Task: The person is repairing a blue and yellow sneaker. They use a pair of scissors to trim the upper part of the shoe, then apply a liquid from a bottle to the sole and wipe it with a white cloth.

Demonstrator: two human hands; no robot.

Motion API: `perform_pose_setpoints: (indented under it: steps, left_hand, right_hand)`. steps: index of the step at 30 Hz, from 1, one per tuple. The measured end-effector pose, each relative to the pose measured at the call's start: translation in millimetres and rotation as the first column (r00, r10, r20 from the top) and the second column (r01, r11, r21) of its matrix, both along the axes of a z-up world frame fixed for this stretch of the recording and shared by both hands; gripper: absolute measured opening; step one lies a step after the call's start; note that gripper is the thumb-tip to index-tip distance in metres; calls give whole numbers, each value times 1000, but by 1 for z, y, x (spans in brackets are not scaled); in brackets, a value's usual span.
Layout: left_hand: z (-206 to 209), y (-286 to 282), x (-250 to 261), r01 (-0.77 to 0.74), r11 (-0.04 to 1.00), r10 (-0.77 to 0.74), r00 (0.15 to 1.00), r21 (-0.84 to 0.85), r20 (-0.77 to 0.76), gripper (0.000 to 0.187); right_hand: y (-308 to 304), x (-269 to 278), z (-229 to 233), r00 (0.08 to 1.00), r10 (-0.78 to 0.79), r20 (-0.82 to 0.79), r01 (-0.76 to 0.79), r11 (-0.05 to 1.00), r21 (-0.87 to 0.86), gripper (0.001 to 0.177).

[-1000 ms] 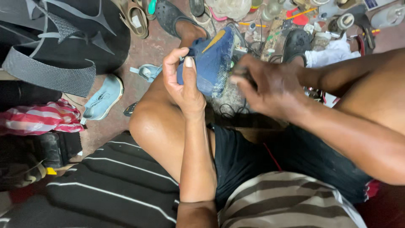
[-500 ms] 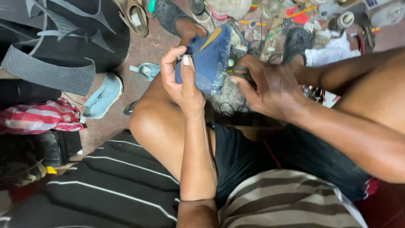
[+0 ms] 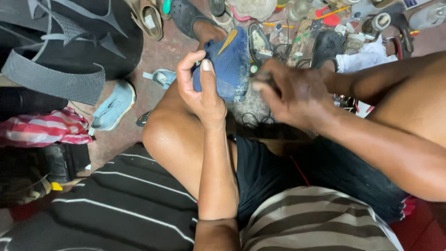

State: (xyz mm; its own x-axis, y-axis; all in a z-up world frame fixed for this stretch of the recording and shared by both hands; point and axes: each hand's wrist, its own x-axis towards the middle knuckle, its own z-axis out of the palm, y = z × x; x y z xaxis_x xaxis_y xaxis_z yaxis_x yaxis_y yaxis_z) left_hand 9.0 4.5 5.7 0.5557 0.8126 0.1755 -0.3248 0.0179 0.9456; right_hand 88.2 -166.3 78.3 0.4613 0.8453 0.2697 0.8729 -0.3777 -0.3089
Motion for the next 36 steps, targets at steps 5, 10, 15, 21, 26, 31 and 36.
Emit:
perform_pose_setpoints:
  steps: [5, 10, 15, 21, 26, 31, 36]
  left_hand:
    - [-3, -1, -3, -3, 994, 3, 1000, 107, 0, 14]
    - [-1, -5, -8, -11, 996, 15, 998, 86, -53, 14]
    - [3, -1, -1, -28, 991, 32, 999, 128, -32, 12]
    - [-1, -2, 0, -44, 999, 45, 999, 28, -21, 13]
    - [-2, -1, 0, -44, 992, 47, 999, 122, -22, 12]
    - [0, -4, -3, -38, 996, 41, 999, 86, -29, 14]
    - [1, -4, -4, -50, 997, 52, 997, 57, -48, 14]
  right_hand:
    - [-5, -3, -3, 987, 35, -155, -12, 989, 149, 27]
    - [-8, -12, -2, 991, -25, -133, 38, 994, 101, 32]
    - [-2, -3, 1, 965, -45, -259, 70, 994, 88, 21]
    - [1, -2, 3, 961, -73, -268, 92, 994, 60, 18]
    - [0, -2, -1, 983, -5, -185, 23, 995, 94, 19]
    - [0, -3, -4, 974, -48, -222, 63, 996, 63, 24]
    - [0, -2, -3, 973, -19, -230, 49, 991, 123, 30]
